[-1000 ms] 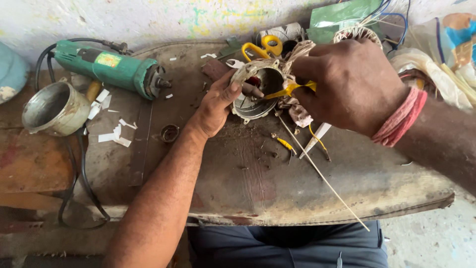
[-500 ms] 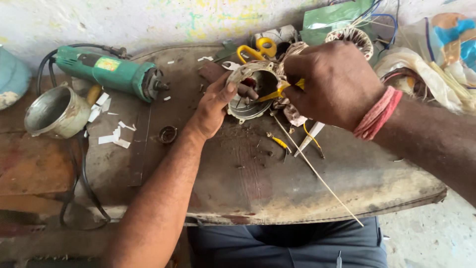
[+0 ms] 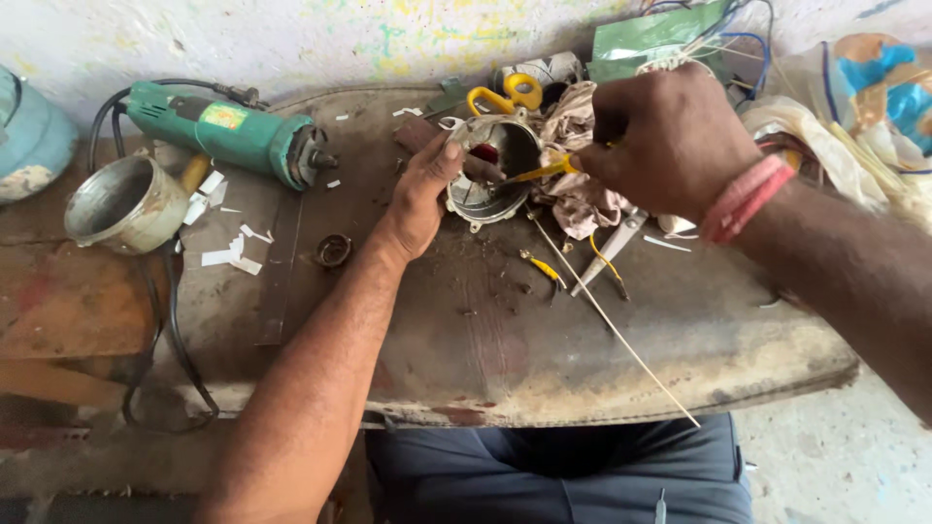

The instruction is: The person uses a yellow-handled screwdriver to scrape and remove material from the inside of a cylindrical metal housing. They repeatedly scrape the interior surface and occasionally wipe the area with a cloth.

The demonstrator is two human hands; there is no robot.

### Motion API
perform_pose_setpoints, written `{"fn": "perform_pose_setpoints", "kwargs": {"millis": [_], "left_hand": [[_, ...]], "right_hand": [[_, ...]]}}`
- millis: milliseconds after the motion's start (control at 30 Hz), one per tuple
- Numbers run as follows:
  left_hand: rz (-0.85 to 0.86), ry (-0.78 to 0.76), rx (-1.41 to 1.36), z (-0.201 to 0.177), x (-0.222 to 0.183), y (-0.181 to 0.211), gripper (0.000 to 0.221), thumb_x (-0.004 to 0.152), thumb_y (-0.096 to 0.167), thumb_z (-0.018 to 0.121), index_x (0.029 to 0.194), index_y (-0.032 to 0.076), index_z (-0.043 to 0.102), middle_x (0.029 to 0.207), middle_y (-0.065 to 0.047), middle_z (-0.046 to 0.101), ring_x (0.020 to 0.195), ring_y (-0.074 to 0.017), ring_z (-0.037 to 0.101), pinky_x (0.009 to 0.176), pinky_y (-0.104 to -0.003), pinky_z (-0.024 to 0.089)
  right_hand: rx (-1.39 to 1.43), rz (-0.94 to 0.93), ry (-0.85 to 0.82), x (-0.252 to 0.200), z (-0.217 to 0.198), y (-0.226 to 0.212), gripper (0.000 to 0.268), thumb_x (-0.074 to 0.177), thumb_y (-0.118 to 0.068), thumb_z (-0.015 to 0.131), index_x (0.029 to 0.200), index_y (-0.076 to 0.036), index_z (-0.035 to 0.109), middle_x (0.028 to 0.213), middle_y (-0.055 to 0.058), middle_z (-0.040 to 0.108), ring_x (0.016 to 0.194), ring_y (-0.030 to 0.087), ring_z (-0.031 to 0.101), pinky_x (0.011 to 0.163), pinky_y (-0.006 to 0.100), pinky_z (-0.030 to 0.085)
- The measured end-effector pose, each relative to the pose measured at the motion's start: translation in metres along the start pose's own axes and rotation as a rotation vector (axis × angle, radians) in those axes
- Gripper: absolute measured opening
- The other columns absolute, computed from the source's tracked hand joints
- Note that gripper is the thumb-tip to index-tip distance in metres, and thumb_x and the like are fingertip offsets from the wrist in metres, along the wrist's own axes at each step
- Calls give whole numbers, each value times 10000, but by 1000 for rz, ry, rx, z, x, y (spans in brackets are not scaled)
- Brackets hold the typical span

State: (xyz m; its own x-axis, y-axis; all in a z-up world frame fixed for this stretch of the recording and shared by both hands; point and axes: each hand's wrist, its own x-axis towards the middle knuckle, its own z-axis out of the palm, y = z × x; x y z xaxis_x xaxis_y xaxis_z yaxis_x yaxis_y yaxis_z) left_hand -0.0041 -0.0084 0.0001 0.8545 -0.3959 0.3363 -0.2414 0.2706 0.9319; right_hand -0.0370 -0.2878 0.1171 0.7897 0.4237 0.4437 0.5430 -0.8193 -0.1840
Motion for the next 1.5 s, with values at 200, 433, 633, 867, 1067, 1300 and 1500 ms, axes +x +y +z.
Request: {"fn": "perform_pose_setpoints", "kwargs": {"millis": [200, 433, 633, 867, 1067, 1300, 1500], "left_hand": [[16, 46, 70, 2, -2, 2, 754, 1004, 621, 568, 1455, 17, 548, 1382, -99, 639, 1303, -191, 570, 1156, -361, 413], [144, 88, 293, -3, 1, -8, 692, 1059, 618, 488, 1366, 12, 617, 1274, -75, 667, 1203, -171, 584, 1084, -340, 443], [223, 256, 457, -11, -1, -6, 689, 1060, 606, 472, 1329, -3, 648, 1188, -106, 692, 1154, -217, 615, 1058, -363, 473], [267, 370, 575, -15, 3, -4, 582, 1080, 520, 495, 1329, 12, 631, 1278, -137, 703, 1225, -241, 642, 1072, -378, 489], [227, 460, 653, -18, 4, -9, 452, 1088, 431, 529, 1234, 35, 693, 1110, -87, 752, 1083, -197, 692, 982, -341, 540], [224, 404, 591, -11, 3, -11, 425, 1101, 398, 537, 1269, 35, 683, 1145, -118, 736, 1115, -224, 664, 998, -356, 523], [221, 341, 849, -6, 2, 5, 433, 1061, 340, 594, 1365, 32, 607, 1311, -193, 689, 1255, -330, 668, 1075, -407, 510]], "right_hand": [[111, 279, -165, -8, 9, 12, 258, 853, -319, 824, 829, -79, 731, 744, 105, 738, 642, 233, 725, 624, 403, 598], [-201, -251, -132, -80, 33, -12, 174, 904, -203, 675, 1055, -118, 683, 826, 114, 664, 528, 271, 634, 430, 434, 508], [33, -205, 40, -78, 13, -2, 191, 878, -239, 743, 892, -71, 654, 726, 98, 631, 553, 309, 617, 486, 455, 497], [331, 297, 199, -123, -17, 8, 212, 982, -140, 730, 1146, -17, 675, 884, 104, 729, 715, 154, 704, 678, 307, 531], [362, 238, 240, -123, 16, 4, 229, 980, -26, 667, 1208, -14, 681, 970, 119, 703, 763, 200, 691, 678, 314, 537], [262, -69, 244, -103, 21, -13, 303, 816, 3, 689, 1117, -34, 687, 1046, 166, 677, 829, 317, 702, 684, 393, 558], [118, -10, 246, -101, 13, -17, 301, 801, -10, 725, 1100, -32, 695, 1039, 143, 689, 741, 318, 698, 630, 407, 556]]}}
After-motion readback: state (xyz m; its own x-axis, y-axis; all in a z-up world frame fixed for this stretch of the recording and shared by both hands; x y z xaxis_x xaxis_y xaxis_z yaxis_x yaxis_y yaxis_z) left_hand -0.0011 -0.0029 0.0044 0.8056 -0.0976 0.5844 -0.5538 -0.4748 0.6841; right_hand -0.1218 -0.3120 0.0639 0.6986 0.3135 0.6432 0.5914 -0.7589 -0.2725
